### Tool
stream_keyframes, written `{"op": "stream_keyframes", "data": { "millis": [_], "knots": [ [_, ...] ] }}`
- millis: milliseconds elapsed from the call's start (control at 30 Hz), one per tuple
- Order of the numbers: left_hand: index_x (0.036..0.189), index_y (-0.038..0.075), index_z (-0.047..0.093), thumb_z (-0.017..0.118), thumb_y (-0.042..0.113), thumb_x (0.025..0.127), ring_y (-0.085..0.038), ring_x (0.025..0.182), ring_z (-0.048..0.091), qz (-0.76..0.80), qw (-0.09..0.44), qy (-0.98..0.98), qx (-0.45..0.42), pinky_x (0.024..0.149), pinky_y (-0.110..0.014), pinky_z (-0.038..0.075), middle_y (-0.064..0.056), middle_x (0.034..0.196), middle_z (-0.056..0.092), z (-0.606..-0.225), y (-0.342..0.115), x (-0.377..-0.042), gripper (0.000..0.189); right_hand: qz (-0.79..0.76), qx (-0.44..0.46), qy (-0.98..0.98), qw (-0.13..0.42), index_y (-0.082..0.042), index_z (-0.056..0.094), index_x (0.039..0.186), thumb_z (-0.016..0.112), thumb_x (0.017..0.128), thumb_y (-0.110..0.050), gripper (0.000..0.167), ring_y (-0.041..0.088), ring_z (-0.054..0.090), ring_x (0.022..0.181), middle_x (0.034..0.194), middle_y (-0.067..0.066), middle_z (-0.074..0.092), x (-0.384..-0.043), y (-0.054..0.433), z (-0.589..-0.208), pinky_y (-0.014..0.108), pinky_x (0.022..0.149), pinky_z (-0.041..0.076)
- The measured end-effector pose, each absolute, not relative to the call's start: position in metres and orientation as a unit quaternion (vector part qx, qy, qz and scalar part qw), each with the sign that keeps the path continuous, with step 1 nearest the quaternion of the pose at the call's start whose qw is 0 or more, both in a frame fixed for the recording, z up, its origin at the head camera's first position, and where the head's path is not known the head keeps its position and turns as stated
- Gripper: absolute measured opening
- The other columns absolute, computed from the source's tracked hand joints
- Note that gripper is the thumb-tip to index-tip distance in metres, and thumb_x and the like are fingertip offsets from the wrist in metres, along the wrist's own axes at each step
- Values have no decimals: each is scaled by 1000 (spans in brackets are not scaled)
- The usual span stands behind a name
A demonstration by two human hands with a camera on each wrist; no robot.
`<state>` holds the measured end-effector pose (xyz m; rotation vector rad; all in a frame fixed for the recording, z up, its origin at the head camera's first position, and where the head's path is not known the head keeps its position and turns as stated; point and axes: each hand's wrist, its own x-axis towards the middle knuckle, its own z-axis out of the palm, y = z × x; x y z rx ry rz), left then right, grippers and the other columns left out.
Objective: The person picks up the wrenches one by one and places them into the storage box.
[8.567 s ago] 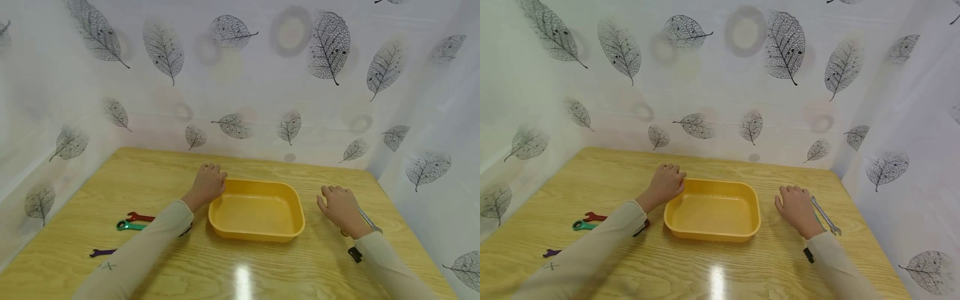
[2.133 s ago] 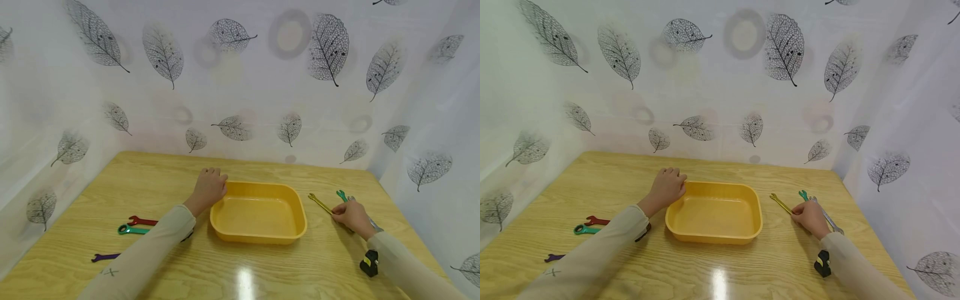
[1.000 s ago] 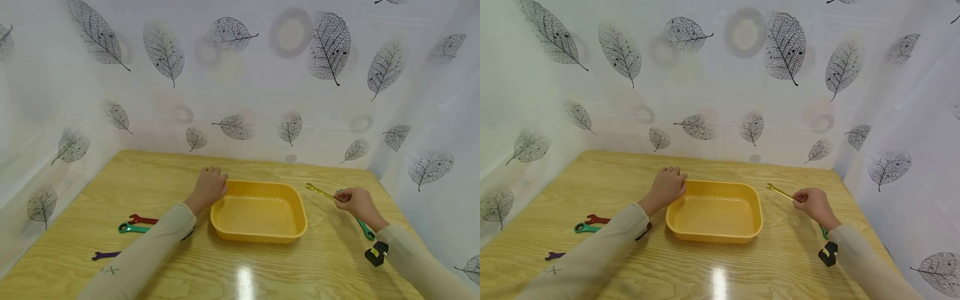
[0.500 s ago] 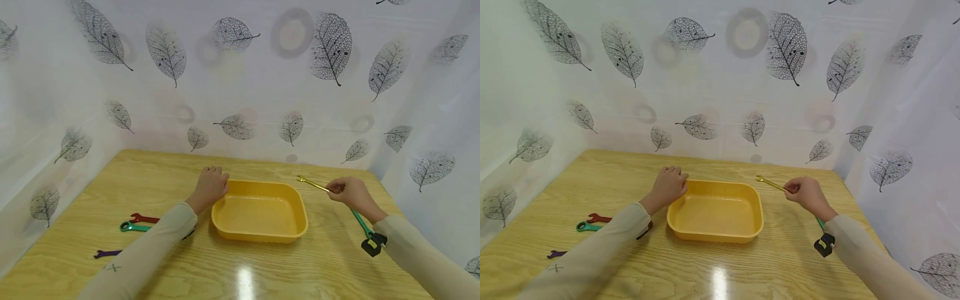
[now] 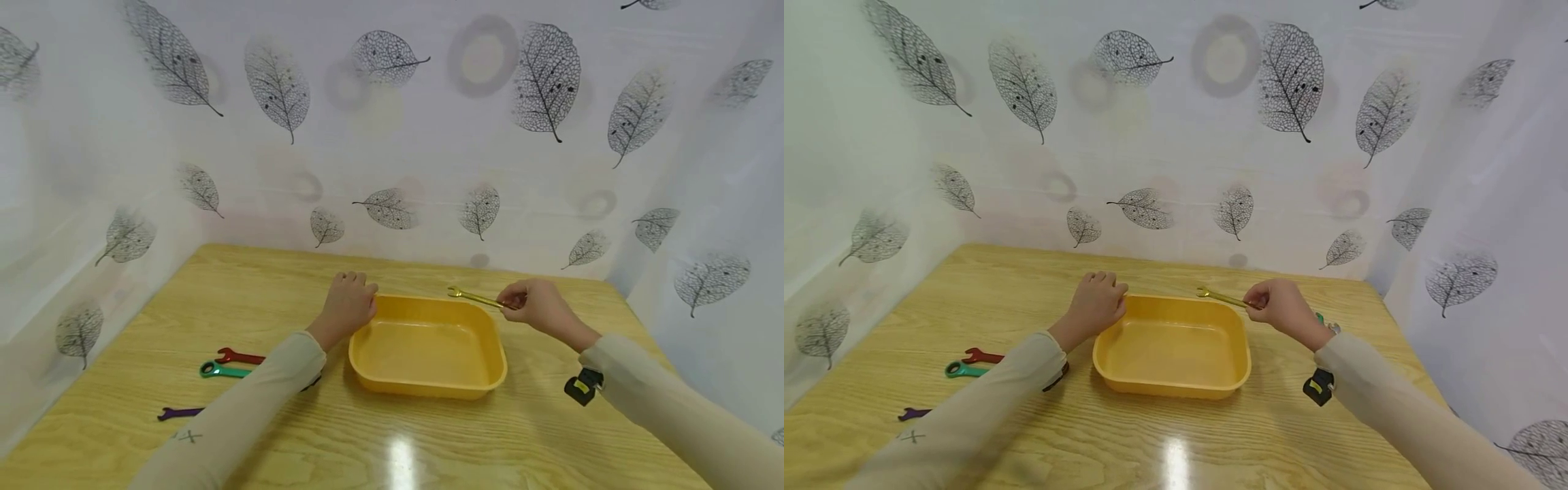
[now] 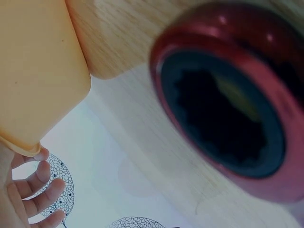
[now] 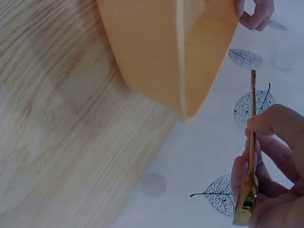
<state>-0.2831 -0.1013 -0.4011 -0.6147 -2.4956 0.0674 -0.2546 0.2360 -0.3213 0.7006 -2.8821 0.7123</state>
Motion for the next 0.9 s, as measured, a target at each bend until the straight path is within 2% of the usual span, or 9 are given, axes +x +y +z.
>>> {"op": "stream_keyframes", "data": {
  "millis": [300,900],
  "knots": [
    [85,12,67,63,23,82,-26,81,59,31,267,-938,-222,79,-42,47,-9,85,63,-401,-101,-282,12,248,272,-930,5,1,72,88,68,79,-1,10,9,55,64,76,7,67,-261,204,-325,23,60,49],
    [86,13,66,63,25,82,-25,84,60,42,248,-943,-218,82,-41,48,-8,88,63,-399,-100,-283,13,210,350,-913,-11,-1,72,81,70,75,0,6,7,48,60,71,5,68,-281,156,-338,21,59,44]
  ]
}}
